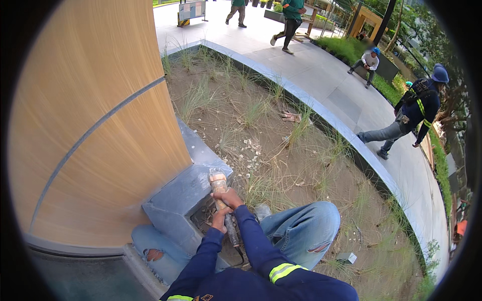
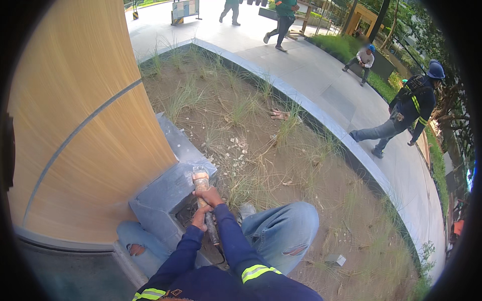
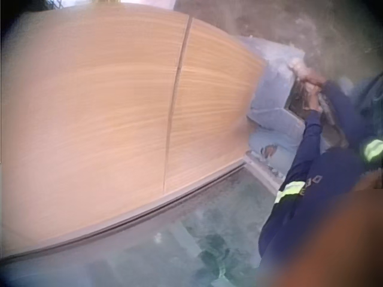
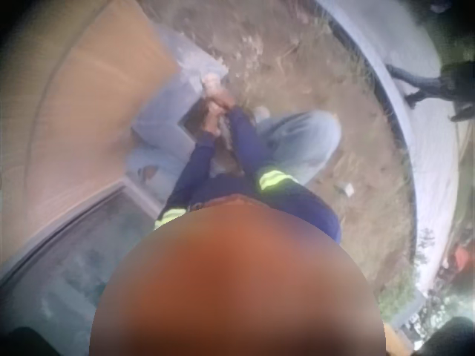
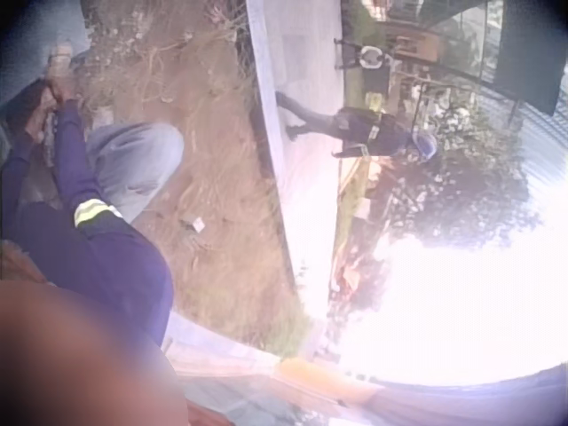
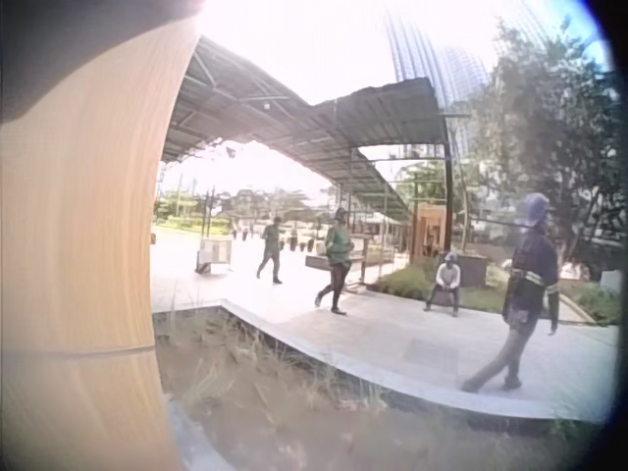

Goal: The person uses an angle grinder to smooth a concrete base at the bottom of a wooden structure. The grinder is held with both hands and moved across the surface to remove material and create a flat finish.

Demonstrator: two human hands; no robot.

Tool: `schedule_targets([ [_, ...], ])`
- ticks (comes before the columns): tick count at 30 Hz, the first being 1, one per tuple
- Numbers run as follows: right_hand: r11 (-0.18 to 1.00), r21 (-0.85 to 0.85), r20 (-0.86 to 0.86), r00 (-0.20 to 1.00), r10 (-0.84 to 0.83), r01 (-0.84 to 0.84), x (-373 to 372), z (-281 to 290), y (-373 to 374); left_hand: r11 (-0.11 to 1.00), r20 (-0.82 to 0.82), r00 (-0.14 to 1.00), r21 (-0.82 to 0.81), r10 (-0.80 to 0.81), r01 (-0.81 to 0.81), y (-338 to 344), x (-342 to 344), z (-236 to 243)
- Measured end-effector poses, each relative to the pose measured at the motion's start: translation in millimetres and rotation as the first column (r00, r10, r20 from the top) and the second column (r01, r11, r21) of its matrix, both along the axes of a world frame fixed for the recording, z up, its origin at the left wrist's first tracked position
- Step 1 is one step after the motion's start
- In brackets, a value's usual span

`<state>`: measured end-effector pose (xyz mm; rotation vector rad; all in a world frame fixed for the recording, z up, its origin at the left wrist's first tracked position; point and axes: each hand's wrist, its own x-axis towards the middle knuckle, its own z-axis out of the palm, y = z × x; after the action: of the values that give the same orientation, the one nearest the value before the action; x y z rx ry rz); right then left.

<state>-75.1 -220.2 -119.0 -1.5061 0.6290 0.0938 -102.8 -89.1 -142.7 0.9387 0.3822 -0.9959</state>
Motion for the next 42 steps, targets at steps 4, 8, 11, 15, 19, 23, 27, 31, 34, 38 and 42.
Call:
schedule_targets([
  [4,0.999,-0.031,-0.017,0.999,0.037,-0.038,-3.3,-9.6,5.0,0.999,0.028,1.0,0.036,0.011,-0.012,8.7,-8.7,-5.8],
  [8,0.984,-0.108,-0.048,0.99,0.134,-0.139,1.6,-23.5,46.4,0.998,-0.021,0.998,0.038,0.058,-0.057,41.5,-18.7,-6.6],
  [11,0.963,-0.111,-0.029,0.969,0.246,-0.247,7.5,-24.6,74.3,0.989,0.042,0.989,0.021,0.144,-0.145,76.3,-25.6,-7.5],
  [15,0.957,-0.081,0.011,0.96,0.28,-0.279,9.4,-33.3,86.6,0.95,-0.016,0.95,0.018,0.312,-0.312,65.0,-33.4,18.5],
  [19,0.979,-0.098,-0.035,0.983,0.179,-0.181,2.3,-40.2,50.8,0.971,-0.094,0.968,-0.036,0.231,-0.235,35.7,-30.8,2.6],
  [23,0.997,0.006,-0.036,0.996,0.082,-0.082,1.0,3.2,26.9,0.992,0.003,0.992,0.026,0.123,-0.123,18.5,-15.1,0.1],
  [27,0.999,-0.02,-0.098,0.994,0.04,-0.042,-5.4,23.0,3.0,0.997,0.002,0.998,0.04,0.068,-0.068,-2.1,-10.9,12.3],
  [31,0.997,-0.016,-0.118,0.991,0.067,-0.069,-4.1,15.5,6.9,0.996,-0.002,0.997,0.057,0.075,-0.074,5.2,-14.9,21.7],
  [34,0.99,0.007,-0.107,0.984,0.143,-0.143,-2.5,14.7,43.4,0.989,-0.021,0.991,0.07,0.135,-0.133,35.6,-22.3,18.1],
  [38,0.959,-0.031,-0.109,0.955,0.277,-0.282,-1.6,-8.9,73.6,0.969,-0.05,0.969,0.053,0.243,-0.24,61.2,-39.1,17.2],
  [42,0.937,-0.047,-0.12,0.933,0.338,-0.345,-2.6,3.0,91.8,0.923,-0.081,0.922,0.111,0.378,-0.369,70.9,-43.1,28.7],
])
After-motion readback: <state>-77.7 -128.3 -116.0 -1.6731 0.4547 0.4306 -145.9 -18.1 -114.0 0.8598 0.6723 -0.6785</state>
